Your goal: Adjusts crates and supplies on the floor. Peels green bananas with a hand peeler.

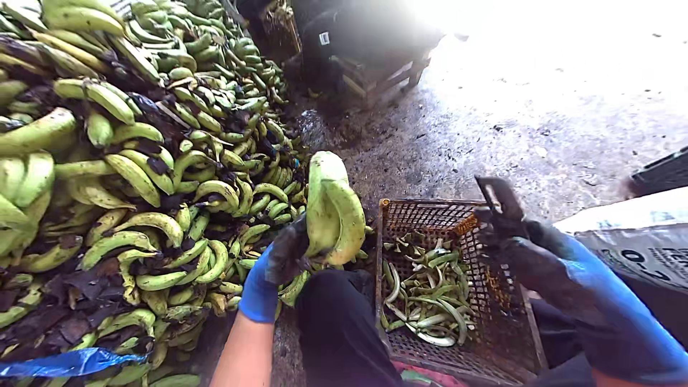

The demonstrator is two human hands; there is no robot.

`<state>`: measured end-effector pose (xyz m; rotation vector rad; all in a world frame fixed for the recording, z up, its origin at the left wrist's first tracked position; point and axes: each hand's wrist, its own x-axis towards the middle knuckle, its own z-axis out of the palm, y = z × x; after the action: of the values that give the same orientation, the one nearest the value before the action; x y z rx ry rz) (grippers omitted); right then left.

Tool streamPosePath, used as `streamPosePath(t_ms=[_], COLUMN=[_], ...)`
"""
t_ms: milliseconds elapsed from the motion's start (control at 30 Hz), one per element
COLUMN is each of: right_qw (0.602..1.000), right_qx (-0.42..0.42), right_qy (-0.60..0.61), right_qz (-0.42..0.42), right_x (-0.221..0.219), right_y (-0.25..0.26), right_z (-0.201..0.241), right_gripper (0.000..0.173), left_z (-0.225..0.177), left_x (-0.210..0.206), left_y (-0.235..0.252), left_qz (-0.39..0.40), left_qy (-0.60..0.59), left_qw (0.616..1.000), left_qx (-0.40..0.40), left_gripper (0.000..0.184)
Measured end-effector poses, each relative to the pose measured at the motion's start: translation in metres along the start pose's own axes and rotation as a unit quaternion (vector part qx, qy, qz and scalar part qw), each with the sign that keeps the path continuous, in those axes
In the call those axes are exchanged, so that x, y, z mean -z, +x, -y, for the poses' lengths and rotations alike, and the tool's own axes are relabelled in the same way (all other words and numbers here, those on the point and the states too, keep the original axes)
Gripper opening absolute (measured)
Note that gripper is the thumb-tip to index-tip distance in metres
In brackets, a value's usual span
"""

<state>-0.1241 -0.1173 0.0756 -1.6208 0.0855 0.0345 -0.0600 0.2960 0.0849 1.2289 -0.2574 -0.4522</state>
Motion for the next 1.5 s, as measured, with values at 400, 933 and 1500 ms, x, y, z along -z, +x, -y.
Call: streamPosePath(t_ms=[400, 933, 1500], right_qw=[0.912, 0.959, 0.974], right_qx=[0.011, -0.133, 0.062], right_qy=[0.401, 0.093, -0.121], right_qz=[-0.084, -0.232, -0.179], right_x=[-0.063, -0.06, -0.061], right_y=[-0.031, -0.055, -0.088], right_z=[-0.089, -0.101, -0.001], right_gripper=[0.034, 0.046, 0.032], left_z=[0.123, 0.082, 0.112], left_x=[-0.221, -0.171, -0.204], left_y=[0.052, 0.062, 0.062], left_qz=[-0.132, -0.127, -0.219], left_qy=[0.027, -0.14, -0.012], left_qw=[0.989, 0.976, 0.951], left_qx=[-0.055, -0.104, -0.218], left_gripper=[0.044, 0.047, 0.038])
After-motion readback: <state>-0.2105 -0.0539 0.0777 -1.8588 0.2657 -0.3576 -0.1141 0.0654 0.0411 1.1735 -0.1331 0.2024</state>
